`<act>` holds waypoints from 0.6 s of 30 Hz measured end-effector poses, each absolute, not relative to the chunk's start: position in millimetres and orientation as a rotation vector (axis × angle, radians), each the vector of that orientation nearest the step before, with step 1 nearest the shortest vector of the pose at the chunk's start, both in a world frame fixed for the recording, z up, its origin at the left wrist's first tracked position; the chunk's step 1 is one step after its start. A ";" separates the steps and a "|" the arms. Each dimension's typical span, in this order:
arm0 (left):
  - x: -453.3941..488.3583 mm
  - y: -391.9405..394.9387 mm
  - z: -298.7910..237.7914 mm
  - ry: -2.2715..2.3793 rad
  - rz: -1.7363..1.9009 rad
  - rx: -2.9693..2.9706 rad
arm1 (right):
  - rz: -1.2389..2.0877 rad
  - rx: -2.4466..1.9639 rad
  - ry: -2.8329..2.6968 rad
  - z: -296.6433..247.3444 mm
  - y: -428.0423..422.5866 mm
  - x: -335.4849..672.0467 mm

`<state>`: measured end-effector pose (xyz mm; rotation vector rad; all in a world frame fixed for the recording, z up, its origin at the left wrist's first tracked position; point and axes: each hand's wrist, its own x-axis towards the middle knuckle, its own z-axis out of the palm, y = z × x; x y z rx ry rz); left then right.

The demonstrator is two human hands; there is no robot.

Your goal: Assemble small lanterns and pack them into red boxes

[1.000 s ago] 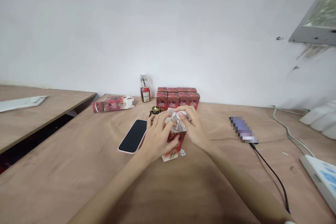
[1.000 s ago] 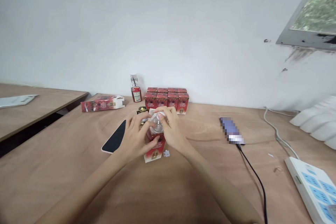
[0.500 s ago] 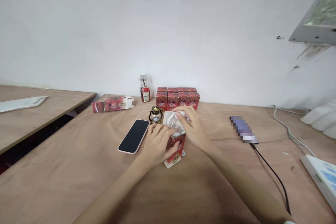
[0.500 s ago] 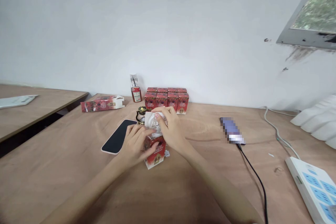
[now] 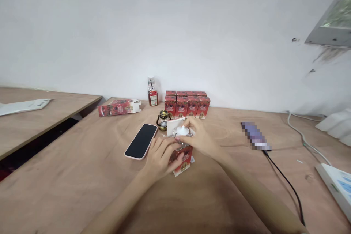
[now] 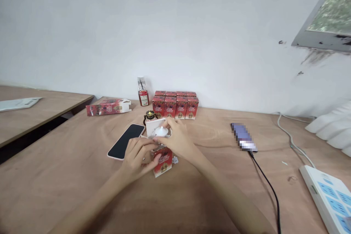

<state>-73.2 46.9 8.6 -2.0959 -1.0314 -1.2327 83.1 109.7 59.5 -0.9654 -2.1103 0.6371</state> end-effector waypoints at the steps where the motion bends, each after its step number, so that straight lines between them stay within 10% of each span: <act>1: -73.6 45.8 7.3 -1.025 -1.234 -2.095 | 0.597 -0.978 -2.172 60.6 108.8 83.5; 11: -75.6 41.8 -21.3 -1.105 -1.516 -2.014 | 0.859 -0.861 -2.423 69.1 97.2 94.4; 18: -72.8 42.4 -35.3 -1.320 -1.578 -2.290 | 1.358 -0.592 -1.630 44.7 103.4 100.5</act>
